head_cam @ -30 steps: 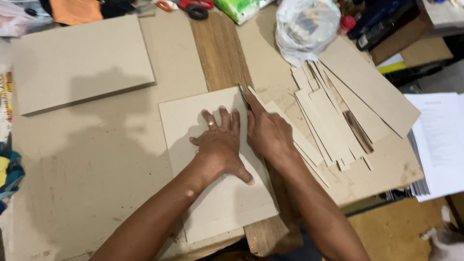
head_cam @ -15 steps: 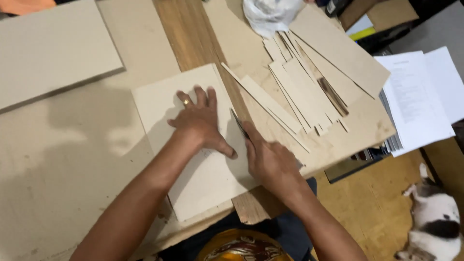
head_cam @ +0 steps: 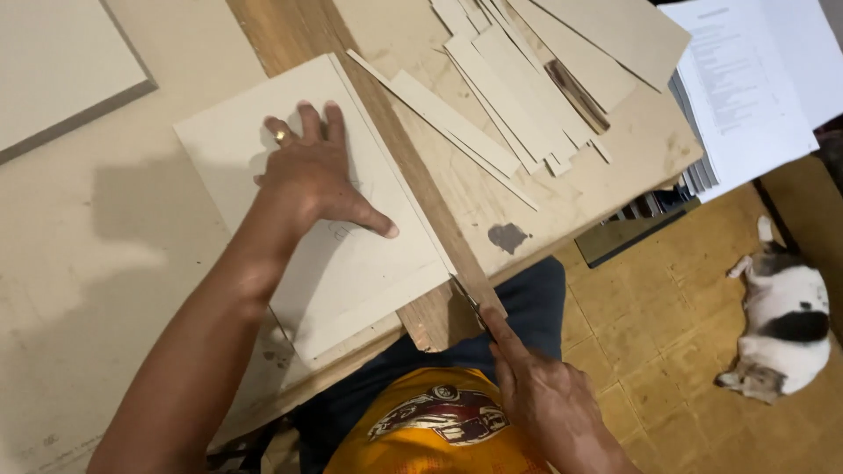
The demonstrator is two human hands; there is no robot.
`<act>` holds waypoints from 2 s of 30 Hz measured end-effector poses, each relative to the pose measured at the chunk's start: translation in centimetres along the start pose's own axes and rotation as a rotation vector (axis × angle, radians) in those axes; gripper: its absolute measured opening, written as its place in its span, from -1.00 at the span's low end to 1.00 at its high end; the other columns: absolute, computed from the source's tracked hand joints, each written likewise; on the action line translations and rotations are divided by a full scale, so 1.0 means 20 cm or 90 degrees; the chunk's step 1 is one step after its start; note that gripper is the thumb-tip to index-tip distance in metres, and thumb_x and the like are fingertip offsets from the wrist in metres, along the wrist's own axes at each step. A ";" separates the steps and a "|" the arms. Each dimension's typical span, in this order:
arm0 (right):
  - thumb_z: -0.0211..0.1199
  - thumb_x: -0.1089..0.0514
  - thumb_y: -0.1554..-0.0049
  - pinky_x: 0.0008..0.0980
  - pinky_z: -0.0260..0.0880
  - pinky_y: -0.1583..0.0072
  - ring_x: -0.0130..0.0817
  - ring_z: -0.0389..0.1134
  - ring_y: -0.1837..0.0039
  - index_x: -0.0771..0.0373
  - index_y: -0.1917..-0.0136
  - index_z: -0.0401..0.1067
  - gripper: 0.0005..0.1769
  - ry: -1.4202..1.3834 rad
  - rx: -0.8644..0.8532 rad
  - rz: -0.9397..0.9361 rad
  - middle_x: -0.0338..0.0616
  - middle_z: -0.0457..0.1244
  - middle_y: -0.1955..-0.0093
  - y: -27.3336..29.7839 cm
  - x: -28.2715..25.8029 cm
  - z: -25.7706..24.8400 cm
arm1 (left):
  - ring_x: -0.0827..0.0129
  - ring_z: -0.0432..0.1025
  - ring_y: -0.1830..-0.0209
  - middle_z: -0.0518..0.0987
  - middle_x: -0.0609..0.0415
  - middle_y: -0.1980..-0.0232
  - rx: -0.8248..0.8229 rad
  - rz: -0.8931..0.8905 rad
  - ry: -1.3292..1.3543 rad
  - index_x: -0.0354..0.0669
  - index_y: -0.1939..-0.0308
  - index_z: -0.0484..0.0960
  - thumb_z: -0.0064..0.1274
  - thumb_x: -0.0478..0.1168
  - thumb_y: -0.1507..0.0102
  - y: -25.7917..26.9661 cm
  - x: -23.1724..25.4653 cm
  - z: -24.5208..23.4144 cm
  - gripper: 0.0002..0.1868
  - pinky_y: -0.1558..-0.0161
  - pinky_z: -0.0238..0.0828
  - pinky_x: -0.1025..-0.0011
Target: The person uses a utility knife to cut a rectangular piece of cardboard on a wooden workbench. They hold the cardboard steady with one hand while scoring and cutting along a marked line with the other. The person lifts and rotates the cardboard to continue cutting along different edges.
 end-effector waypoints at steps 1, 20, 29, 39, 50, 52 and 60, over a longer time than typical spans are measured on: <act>-0.02 -0.15 -0.28 0.02 0.34 0.22 0.01 0.36 0.37 -0.55 -0.68 -0.18 -0.23 -0.002 -0.001 0.003 -0.17 0.32 0.45 0.00 0.01 0.00 | -0.21 -0.71 -0.62 -0.71 0.06 -0.67 -0.002 0.002 -0.003 0.08 -0.60 -0.67 0.48 0.36 0.18 -0.01 0.00 0.00 0.75 -0.43 -0.12 -0.43; 0.01 -0.06 -0.30 -0.34 0.09 0.47 -0.35 0.10 0.58 -0.13 -0.61 0.11 -0.38 -0.246 0.202 -0.278 -0.26 0.13 0.58 -0.47 -0.15 -0.21 | -0.22 -0.74 -0.63 -0.72 0.05 -0.68 -0.014 0.023 0.027 0.03 -0.60 -0.67 0.49 0.31 0.16 -0.01 -0.01 -0.01 0.74 -0.37 -0.06 -0.49; -0.02 -0.06 -0.30 -0.46 0.17 0.50 -0.37 0.14 0.59 -0.14 -0.58 0.14 -0.42 -0.248 0.256 -0.299 0.05 0.18 0.00 -0.52 -0.15 -0.28 | -0.25 -0.73 -0.63 -0.73 0.02 -0.67 -0.022 0.031 0.015 0.01 -0.59 -0.69 0.49 0.34 0.17 -0.01 -0.01 0.00 0.77 -0.37 -0.06 -0.49; 0.07 -0.06 -0.24 0.19 0.45 -0.18 0.11 0.42 -0.20 -0.31 -0.55 0.24 -0.40 -0.282 0.318 -0.199 0.07 0.42 -0.17 -0.72 -0.43 -0.43 | -0.68 -0.33 -0.52 -0.20 -0.55 -0.58 0.087 0.142 0.013 -0.45 -0.59 -0.23 0.56 0.24 0.28 -0.01 -0.04 -0.02 0.68 -0.01 0.20 -0.64; -0.12 -0.03 -0.34 0.21 0.44 -0.13 0.23 0.46 -0.12 -0.18 -0.59 0.19 -0.45 -0.211 0.282 -0.280 0.18 0.43 -0.09 -1.02 -0.77 -0.61 | -0.64 -0.31 -0.54 -0.21 -0.49 -0.60 0.070 0.130 -0.015 -0.40 -0.60 -0.26 0.52 0.28 0.29 -0.05 -0.04 -0.01 0.69 -0.03 0.24 -0.58; -0.11 0.00 -0.34 0.23 0.44 -0.11 0.24 0.47 -0.10 -0.12 -0.59 0.20 -0.45 -0.209 0.280 -0.288 0.22 0.43 -0.06 -1.02 -0.78 -0.61 | -0.65 -0.31 -0.54 -0.21 -0.49 -0.60 0.072 0.130 -0.016 -0.40 -0.60 -0.26 0.51 0.28 0.30 -0.05 -0.04 0.00 0.70 -0.02 0.25 -0.58; -0.18 -0.01 -0.35 0.25 0.44 -0.12 0.19 0.47 -0.12 -0.10 -0.60 0.16 -0.43 -0.165 0.240 -0.272 0.23 0.42 -0.07 -0.98 -0.84 -0.64 | -0.63 -0.32 -0.54 -0.23 -0.45 -0.60 0.062 0.121 -0.032 -0.37 -0.61 -0.28 0.50 0.29 0.32 -0.08 -0.03 0.02 0.72 -0.02 0.24 -0.59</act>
Point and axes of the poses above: each hand's wrist, its own y-axis away from the middle knuckle, its own z-axis out of the palm, x = y × z, the point moved 2 cm from there along -y, towards the middle knuckle
